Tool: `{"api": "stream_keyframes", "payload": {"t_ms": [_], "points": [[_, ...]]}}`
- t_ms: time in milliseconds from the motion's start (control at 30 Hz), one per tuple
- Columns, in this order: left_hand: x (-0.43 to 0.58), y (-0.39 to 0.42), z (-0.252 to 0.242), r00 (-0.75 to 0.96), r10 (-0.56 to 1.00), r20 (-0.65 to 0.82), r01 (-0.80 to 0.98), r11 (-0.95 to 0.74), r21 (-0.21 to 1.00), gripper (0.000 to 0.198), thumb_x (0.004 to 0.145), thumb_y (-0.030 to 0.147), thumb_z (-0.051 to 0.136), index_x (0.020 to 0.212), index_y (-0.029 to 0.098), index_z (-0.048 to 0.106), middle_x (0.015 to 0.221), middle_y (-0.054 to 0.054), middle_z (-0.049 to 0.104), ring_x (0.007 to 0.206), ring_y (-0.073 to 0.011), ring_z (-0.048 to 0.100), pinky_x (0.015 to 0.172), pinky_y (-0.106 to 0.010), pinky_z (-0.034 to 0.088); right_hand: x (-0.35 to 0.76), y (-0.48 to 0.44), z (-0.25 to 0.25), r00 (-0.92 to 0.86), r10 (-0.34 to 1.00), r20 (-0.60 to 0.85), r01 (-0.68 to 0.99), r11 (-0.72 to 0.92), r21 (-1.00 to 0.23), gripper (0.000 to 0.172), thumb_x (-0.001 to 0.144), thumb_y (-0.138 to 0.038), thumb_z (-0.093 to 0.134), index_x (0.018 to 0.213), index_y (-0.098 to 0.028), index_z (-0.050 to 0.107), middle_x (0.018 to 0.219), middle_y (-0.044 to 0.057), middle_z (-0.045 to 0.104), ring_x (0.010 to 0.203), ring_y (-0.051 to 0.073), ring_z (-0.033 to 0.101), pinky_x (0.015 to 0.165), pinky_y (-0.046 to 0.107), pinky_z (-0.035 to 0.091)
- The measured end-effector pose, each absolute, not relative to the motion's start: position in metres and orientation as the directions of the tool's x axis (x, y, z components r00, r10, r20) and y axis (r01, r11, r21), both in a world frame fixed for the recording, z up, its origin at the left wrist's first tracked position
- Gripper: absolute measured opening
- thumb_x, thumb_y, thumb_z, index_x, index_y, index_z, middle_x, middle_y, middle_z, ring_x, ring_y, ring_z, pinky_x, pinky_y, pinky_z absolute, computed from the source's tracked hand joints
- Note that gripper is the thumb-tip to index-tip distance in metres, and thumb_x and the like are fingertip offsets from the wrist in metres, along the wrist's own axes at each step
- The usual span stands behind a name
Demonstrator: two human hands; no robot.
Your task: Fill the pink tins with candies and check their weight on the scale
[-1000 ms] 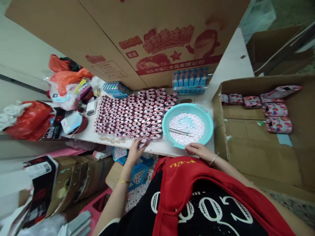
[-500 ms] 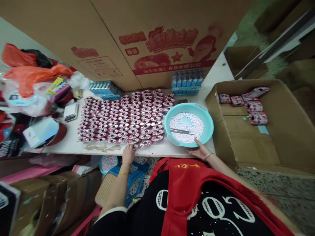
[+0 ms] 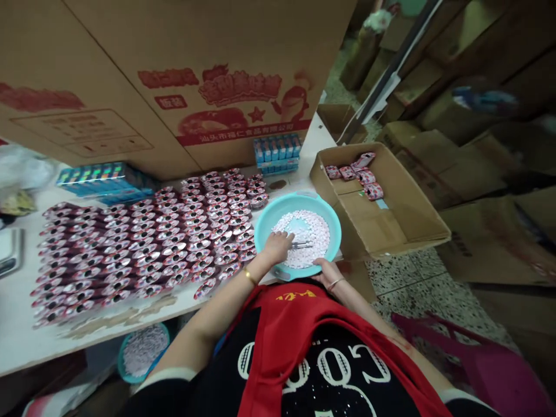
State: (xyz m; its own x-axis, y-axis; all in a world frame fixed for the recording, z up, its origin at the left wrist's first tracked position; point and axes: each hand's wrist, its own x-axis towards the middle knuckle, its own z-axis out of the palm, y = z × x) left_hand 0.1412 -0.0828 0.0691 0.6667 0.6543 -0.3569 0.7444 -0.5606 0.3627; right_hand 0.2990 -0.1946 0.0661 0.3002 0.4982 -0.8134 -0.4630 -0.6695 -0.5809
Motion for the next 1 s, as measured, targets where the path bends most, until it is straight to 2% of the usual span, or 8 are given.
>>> {"api": "stream_keyframes", "payload": {"t_ms": [100,167,300,433,633,800,900,1000], "points": [[0.163,-0.081,0.060,0.706,0.570,-0.421,0.706,-0.612,0.356,0.021,0.081,0.013,0.055,0.099,0.015,0.065,0.092,-0.013,0.069,0.097,-0.0262,0.064,0.092,-0.041,0.043,0.296,-0.214,0.082,0.321,0.491,-0.810,-0.472,-0.658,-0.587,0.020,0.059,-0.015,0.062,0.078,-0.018,0.057,0.053,0.001,0.059,0.055,0.020,0.062,0.053,0.035,0.058],[0.163,-0.084,0.056,0.732,0.526,-0.433,0.676,-0.641,0.363,0.017,0.084,0.017,0.053,0.095,0.016,0.066,0.096,-0.014,0.068,0.098,-0.0256,0.063,0.091,-0.039,0.043,0.293,-0.220,0.088,0.351,0.485,-0.801,-0.470,-0.648,-0.599,0.018,0.059,-0.017,0.063,0.076,-0.017,0.057,0.055,0.002,0.061,0.055,0.019,0.062,0.051,0.033,0.058],[0.158,-0.084,0.060,0.763,0.495,-0.415,0.640,-0.664,0.386,0.027,0.084,0.024,0.054,0.109,0.016,0.062,0.117,-0.016,0.062,0.111,-0.0286,0.058,0.093,-0.040,0.043,0.288,-0.220,0.096,0.414,0.503,-0.759,-0.457,-0.606,-0.651,0.020,0.059,-0.017,0.064,0.078,-0.018,0.058,0.059,0.003,0.064,0.055,0.019,0.062,0.048,0.030,0.056],[0.154,-0.077,0.069,0.765,0.477,-0.433,0.641,-0.630,0.437,0.028,0.085,0.032,0.053,0.103,0.014,0.065,0.107,-0.017,0.066,0.104,-0.0299,0.062,0.090,-0.041,0.045,0.284,-0.216,0.103,0.389,0.532,-0.752,-0.480,-0.579,-0.658,0.024,0.059,-0.015,0.063,0.083,-0.019,0.058,0.058,0.002,0.064,0.058,0.020,0.064,0.050,0.031,0.057],[0.134,-0.053,0.086,0.752,0.413,-0.514,0.659,-0.467,0.589,0.048,0.074,0.027,0.063,0.120,0.014,0.061,0.093,-0.005,0.071,0.079,-0.0171,0.066,0.069,-0.024,0.049,0.274,-0.213,0.110,0.278,0.513,-0.812,-0.567,-0.595,-0.570,0.022,0.063,-0.009,0.057,0.083,-0.017,0.057,0.056,0.001,0.063,0.053,0.017,0.061,0.056,0.034,0.059],[0.102,-0.051,0.120,0.769,0.398,-0.500,0.635,-0.383,0.671,0.052,0.070,0.030,0.067,0.119,0.013,0.062,0.100,-0.004,0.070,0.082,-0.0151,0.064,0.071,-0.023,0.049,0.257,-0.215,0.108,0.153,0.499,-0.853,-0.606,-0.635,-0.480,0.022,0.065,-0.005,0.053,0.085,-0.014,0.056,0.055,0.001,0.062,0.049,0.013,0.058,0.053,0.028,0.058],[0.068,-0.057,0.142,0.776,0.516,-0.363,0.578,-0.351,0.737,0.054,0.075,0.028,0.061,0.127,0.016,0.056,0.106,-0.005,0.067,0.078,-0.0136,0.061,0.072,-0.025,0.049,0.249,-0.219,0.109,0.132,0.489,-0.862,-0.604,-0.650,-0.461,0.020,0.067,-0.005,0.052,0.085,-0.013,0.056,0.053,0.000,0.060,0.047,0.013,0.057,0.048,0.025,0.055],[0.019,-0.054,0.147,0.595,0.792,-0.133,0.620,-0.348,0.703,0.050,0.080,0.029,0.052,0.129,0.016,0.053,0.106,-0.007,0.065,0.079,-0.0145,0.058,0.076,-0.027,0.048,0.248,-0.227,0.116,0.152,0.495,-0.855,-0.629,-0.619,-0.470,0.023,0.067,-0.005,0.051,0.087,-0.013,0.057,0.053,0.000,0.060,0.045,0.012,0.056,0.046,0.024,0.054]]}}
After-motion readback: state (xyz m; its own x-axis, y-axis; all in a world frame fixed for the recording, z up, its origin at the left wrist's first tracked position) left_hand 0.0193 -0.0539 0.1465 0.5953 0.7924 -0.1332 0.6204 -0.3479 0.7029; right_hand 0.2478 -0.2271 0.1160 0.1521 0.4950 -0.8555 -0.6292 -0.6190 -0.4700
